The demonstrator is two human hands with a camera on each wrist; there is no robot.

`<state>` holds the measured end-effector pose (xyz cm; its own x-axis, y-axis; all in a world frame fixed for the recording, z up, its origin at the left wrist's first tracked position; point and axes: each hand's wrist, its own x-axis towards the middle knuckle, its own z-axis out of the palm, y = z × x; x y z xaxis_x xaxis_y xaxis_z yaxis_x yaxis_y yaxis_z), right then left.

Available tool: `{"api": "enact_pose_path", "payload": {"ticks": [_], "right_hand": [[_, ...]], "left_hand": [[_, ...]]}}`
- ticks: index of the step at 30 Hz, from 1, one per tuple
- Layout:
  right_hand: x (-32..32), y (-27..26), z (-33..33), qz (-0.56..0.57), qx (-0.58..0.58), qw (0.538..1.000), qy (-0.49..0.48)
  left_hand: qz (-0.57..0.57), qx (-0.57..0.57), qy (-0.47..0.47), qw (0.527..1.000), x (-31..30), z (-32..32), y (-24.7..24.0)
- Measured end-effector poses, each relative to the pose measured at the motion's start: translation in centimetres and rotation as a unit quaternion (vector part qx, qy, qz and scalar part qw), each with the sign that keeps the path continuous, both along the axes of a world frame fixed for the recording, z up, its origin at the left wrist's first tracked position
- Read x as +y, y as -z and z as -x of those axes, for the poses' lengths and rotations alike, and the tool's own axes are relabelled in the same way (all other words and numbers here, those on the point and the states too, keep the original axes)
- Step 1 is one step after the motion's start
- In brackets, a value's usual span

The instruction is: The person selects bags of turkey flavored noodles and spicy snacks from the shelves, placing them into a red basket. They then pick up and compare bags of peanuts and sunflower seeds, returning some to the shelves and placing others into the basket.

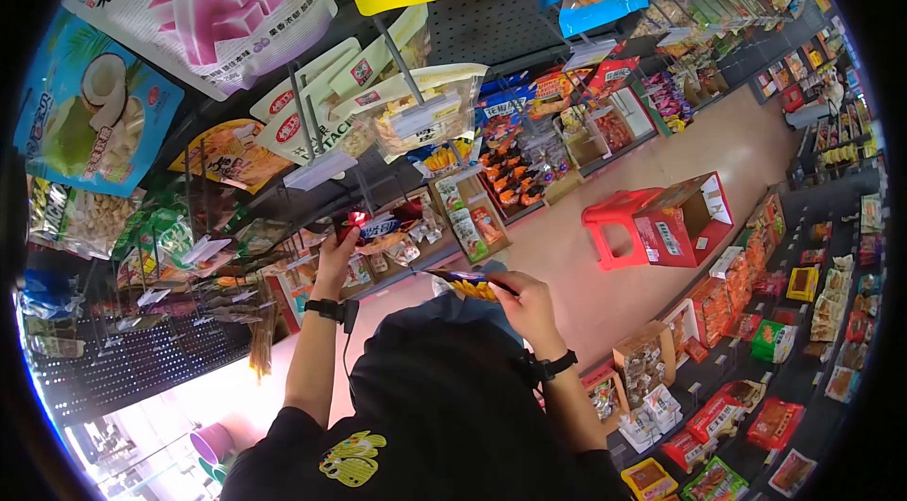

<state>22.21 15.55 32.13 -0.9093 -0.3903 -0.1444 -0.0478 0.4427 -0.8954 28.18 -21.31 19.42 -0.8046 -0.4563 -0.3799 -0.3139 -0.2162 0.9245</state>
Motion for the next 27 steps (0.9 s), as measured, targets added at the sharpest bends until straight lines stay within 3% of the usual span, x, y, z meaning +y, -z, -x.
{"api": "enact_pose_path", "payload": {"ticks": [8, 20, 27], "right_hand": [[-0.2, 0.2, -0.5, -0.005, 0.013, 1.0, -0.007], [-0.8, -0.2, -0.9, -0.013, 0.044, 0.999, -0.025], [-1.4, -0.2, -1.3, -0.008, 0.033, 0.999, -0.029]], "left_hand": [[-0.051, 0.052, -0.025, 0.997, -0.4, 1.1, 0.8], [-0.018, -0.013, -0.048, 0.999, -0.4, 1.9, 0.7], [-0.069, 0.028, -0.134, 0.988, -1.5, 5.5, 2.8]]}}
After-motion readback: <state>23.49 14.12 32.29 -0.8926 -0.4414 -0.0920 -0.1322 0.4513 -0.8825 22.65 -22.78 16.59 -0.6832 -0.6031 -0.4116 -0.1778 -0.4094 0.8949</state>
